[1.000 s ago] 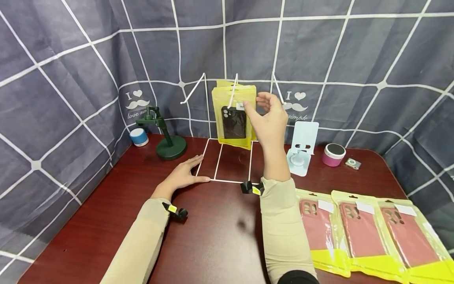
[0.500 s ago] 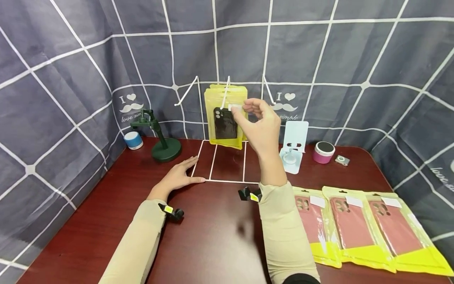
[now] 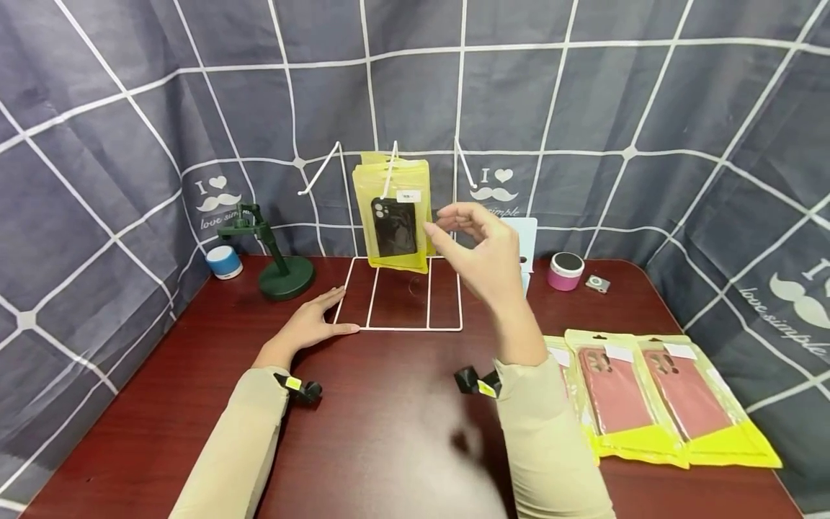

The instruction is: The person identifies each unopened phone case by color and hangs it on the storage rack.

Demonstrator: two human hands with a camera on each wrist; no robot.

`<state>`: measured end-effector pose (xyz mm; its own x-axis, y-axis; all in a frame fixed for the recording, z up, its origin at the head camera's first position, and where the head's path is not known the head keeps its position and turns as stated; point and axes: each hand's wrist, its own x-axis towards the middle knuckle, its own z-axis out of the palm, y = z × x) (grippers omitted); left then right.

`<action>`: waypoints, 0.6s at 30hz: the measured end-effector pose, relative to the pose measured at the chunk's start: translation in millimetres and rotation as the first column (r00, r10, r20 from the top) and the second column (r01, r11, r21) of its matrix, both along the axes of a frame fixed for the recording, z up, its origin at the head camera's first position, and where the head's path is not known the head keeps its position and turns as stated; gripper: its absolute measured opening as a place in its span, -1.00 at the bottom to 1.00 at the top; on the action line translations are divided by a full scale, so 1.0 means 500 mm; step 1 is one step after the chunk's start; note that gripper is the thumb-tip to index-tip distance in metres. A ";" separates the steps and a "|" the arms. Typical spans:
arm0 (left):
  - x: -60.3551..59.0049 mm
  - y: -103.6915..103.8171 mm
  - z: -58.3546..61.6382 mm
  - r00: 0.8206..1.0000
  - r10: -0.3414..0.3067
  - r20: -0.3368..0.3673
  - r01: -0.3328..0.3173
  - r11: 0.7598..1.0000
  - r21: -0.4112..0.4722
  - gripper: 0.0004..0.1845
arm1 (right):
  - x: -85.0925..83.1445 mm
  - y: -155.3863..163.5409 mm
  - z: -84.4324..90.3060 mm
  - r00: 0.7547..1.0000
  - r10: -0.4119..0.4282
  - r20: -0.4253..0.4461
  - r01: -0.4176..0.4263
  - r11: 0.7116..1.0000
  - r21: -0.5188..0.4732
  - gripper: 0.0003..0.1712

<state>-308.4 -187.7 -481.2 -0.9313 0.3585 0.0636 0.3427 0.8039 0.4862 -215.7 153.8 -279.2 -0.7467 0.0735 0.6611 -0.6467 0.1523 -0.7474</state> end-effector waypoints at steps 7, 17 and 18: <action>-0.001 0.005 0.003 1.000 0.027 -0.016 -0.026 0.999 0.020 0.24 | 0.026 0.096 -0.018 0.996 0.020 0.089 -0.029 0.995 0.095 -0.75; 0.006 0.013 -0.003 0.995 0.065 -0.072 -0.065 0.998 -0.001 0.24 | 0.025 0.275 -0.144 0.942 -0.184 0.281 -0.010 0.820 0.572 -0.78; 0.006 0.012 -0.004 0.995 0.066 -0.078 -0.066 0.998 -0.005 0.24 | 0.025 0.292 -0.159 0.937 -0.192 0.291 -0.029 0.789 0.614 -0.78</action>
